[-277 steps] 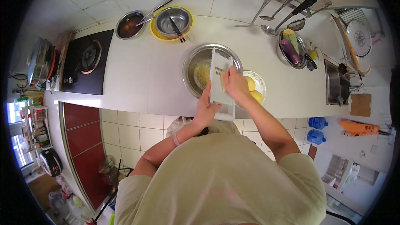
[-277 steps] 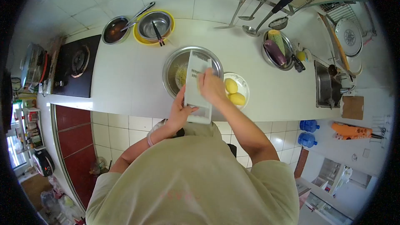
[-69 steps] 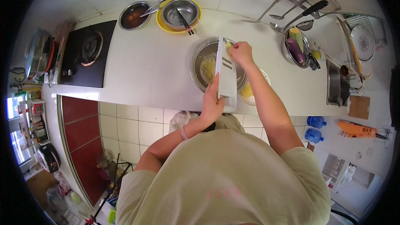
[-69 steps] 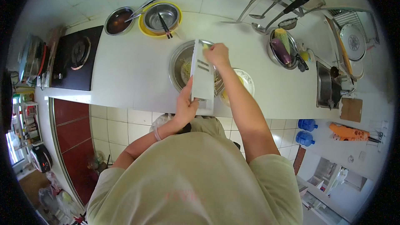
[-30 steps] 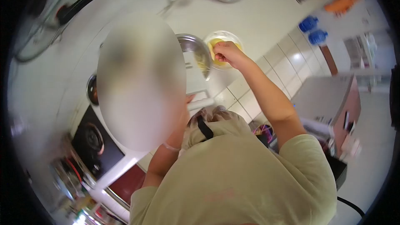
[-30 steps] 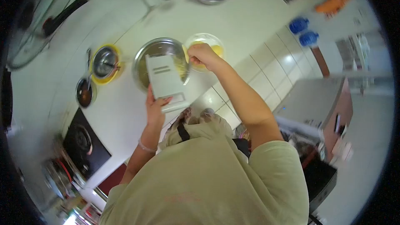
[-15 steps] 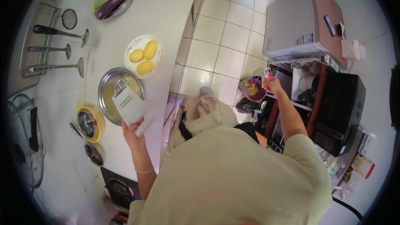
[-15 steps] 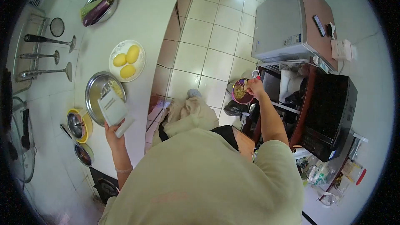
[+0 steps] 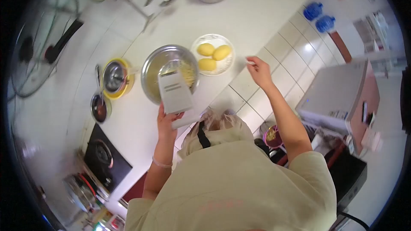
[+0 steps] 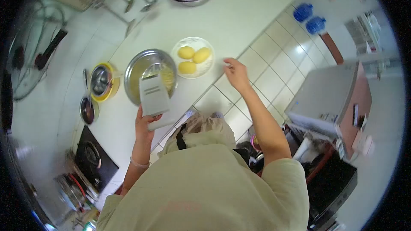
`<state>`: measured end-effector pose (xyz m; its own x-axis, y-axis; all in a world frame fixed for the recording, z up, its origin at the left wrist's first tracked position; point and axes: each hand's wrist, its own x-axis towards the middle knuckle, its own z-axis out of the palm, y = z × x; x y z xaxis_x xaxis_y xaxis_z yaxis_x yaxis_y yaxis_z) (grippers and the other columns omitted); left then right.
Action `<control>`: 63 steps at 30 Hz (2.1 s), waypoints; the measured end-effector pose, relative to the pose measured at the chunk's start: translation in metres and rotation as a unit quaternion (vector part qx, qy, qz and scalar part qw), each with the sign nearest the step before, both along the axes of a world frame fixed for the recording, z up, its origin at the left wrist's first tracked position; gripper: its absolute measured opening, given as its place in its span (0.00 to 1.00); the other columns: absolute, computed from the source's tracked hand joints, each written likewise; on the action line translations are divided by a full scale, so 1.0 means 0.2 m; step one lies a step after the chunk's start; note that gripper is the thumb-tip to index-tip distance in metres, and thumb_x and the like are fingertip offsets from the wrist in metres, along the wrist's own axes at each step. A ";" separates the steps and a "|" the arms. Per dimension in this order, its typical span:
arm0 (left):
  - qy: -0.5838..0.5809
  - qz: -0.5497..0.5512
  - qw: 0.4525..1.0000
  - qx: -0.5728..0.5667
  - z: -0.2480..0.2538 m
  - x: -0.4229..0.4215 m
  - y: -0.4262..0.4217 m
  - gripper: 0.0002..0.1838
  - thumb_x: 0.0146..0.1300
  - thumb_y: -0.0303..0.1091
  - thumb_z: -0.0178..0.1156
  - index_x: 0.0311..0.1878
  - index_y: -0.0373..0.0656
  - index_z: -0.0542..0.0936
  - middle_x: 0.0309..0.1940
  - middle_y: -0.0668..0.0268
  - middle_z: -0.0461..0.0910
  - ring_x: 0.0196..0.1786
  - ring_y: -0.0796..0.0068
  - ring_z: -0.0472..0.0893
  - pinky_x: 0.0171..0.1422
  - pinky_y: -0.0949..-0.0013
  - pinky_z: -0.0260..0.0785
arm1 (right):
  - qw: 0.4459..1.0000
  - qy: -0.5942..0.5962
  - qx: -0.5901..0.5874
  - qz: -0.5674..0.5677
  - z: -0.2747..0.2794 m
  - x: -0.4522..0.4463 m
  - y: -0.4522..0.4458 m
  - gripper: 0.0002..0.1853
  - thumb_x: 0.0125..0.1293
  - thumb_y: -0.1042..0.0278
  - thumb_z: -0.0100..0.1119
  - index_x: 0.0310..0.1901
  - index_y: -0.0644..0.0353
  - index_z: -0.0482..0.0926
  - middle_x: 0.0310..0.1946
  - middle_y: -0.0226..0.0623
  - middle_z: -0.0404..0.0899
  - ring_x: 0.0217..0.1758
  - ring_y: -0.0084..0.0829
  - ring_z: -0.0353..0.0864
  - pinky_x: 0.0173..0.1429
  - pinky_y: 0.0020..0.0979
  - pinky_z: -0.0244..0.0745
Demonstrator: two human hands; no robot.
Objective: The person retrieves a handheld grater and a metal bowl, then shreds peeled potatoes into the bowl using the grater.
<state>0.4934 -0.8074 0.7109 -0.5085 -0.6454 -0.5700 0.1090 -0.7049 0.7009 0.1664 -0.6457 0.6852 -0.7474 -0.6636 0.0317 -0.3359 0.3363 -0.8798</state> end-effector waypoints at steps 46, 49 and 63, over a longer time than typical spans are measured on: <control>-0.089 0.145 0.938 -0.302 -0.02 -0.34 0.25 0.41 0.50 0.14 0.50 0.73 0.35 0.57 0.58 0.57 0.76 0.53 0.76 0.76 0.57 0.75 0.68 | 0.943 0.090 0.207 0.243 0.06 0.40 -1.29 0.31 0.62 0.42 0.53 0.64 0.49 0.67 0.41 0.52 0.83 0.47 0.54 0.82 0.51 0.47 0.75; -0.061 0.172 0.939 -0.292 -0.06 -0.33 0.20 0.41 0.51 0.14 0.50 0.73 0.34 0.58 0.60 0.55 0.75 0.56 0.76 0.75 0.60 0.75 0.67 | 0.926 0.094 0.143 0.337 0.01 0.37 -1.07 0.30 0.61 0.45 0.56 0.62 0.49 0.69 0.43 0.50 0.83 0.46 0.52 0.82 0.52 0.45 0.75; -0.058 0.124 0.945 -0.296 -0.05 -0.33 0.23 0.41 0.49 0.14 0.47 0.73 0.33 0.56 0.61 0.54 0.73 0.59 0.73 0.74 0.62 0.72 0.65 | 0.937 0.093 0.197 0.275 0.11 0.40 -1.18 0.31 0.61 0.44 0.55 0.62 0.51 0.67 0.44 0.52 0.82 0.48 0.53 0.81 0.52 0.46 0.75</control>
